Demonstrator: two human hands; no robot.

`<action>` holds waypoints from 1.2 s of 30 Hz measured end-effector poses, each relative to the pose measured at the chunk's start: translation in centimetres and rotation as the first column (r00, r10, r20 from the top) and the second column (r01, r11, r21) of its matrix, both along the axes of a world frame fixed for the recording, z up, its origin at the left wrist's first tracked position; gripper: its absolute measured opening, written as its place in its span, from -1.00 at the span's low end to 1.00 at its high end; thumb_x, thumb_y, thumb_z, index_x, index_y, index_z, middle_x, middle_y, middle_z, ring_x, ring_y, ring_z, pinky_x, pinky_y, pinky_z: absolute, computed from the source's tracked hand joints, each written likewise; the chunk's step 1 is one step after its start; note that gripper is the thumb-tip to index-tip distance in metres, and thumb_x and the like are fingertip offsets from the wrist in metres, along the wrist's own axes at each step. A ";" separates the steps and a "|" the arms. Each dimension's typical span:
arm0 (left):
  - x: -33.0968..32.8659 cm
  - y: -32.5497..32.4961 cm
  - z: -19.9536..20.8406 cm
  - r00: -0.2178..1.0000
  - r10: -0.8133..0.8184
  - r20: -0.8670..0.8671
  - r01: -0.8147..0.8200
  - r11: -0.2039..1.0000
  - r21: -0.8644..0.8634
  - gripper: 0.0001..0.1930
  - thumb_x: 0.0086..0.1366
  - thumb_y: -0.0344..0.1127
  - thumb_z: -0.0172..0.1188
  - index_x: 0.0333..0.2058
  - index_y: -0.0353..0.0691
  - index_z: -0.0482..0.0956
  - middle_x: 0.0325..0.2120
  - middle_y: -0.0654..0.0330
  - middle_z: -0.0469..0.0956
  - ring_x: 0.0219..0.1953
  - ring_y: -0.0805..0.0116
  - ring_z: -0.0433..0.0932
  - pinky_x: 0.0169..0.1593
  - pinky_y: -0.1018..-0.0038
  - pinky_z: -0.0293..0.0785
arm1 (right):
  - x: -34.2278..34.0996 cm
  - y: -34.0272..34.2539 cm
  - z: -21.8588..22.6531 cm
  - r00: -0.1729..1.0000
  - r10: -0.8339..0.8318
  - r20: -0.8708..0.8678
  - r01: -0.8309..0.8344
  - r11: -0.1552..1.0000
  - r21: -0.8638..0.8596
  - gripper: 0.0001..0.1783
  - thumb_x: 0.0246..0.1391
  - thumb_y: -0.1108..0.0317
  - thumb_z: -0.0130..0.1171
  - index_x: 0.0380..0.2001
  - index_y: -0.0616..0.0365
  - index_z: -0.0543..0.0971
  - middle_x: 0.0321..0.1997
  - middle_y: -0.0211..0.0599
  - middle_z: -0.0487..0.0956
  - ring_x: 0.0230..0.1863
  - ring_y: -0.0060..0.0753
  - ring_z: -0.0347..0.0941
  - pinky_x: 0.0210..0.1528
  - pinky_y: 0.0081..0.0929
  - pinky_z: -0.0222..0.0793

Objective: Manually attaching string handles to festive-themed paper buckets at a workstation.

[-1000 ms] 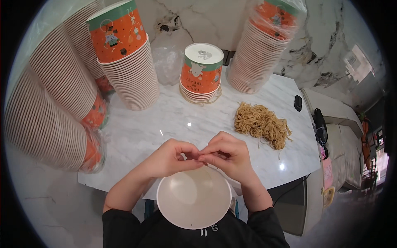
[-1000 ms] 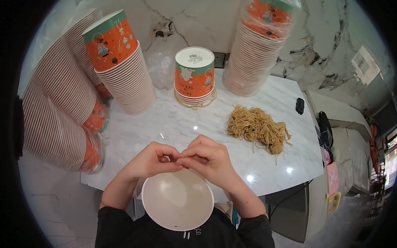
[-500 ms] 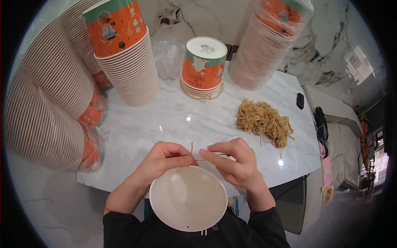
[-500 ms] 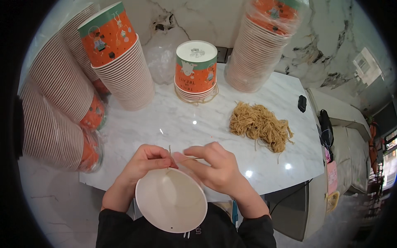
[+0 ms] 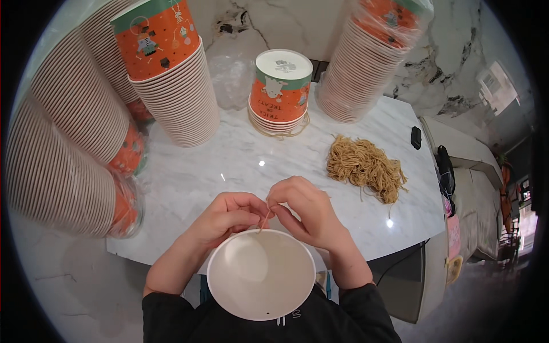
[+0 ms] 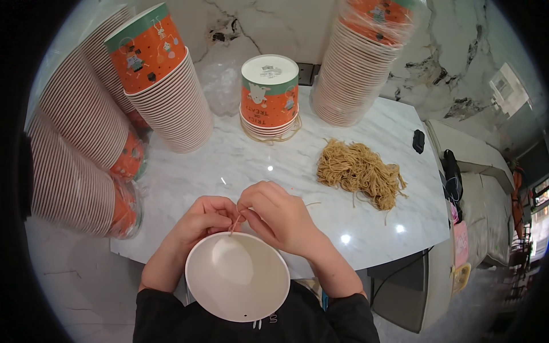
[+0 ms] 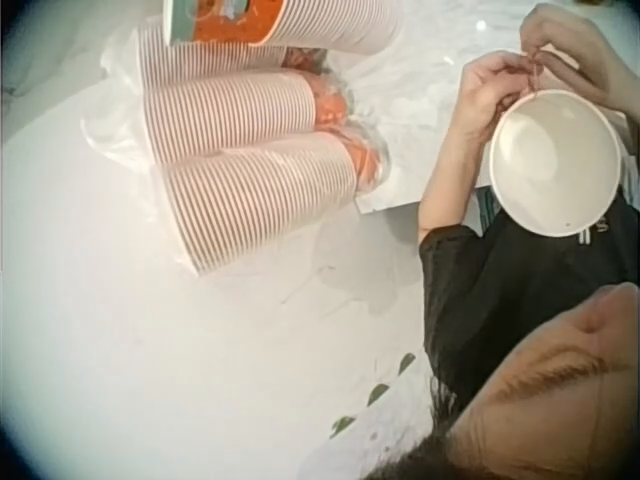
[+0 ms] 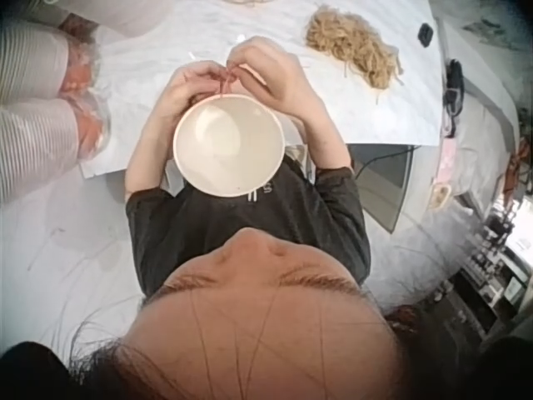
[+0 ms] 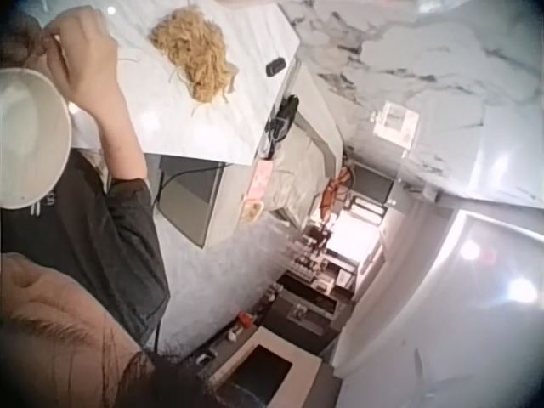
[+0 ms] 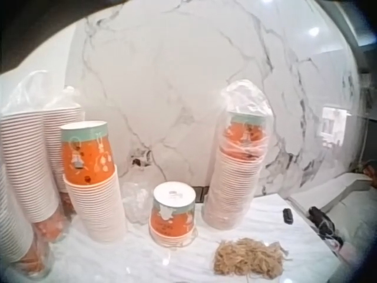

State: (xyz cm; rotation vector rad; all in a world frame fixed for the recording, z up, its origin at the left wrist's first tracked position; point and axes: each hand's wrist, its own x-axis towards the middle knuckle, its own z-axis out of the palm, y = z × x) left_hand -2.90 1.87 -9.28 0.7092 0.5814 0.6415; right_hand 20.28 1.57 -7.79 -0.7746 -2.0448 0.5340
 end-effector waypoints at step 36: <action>0.0 0.7 1.5 0.936 0.095 -0.340 0.066 0.900 0.431 -0.75 0.05 -0.51 0.55 -0.26 -0.32 0.73 -0.14 0.12 0.66 -0.27 0.54 0.58 -0.23 0.57 0.52 | 0.6 0.1 -2.4 0.993 -0.050 -0.104 0.047 0.998 -0.035 -0.49 -0.07 0.66 0.31 0.01 0.06 0.74 -0.29 -0.37 0.65 -0.35 -0.37 0.64 -0.34 -0.49 0.54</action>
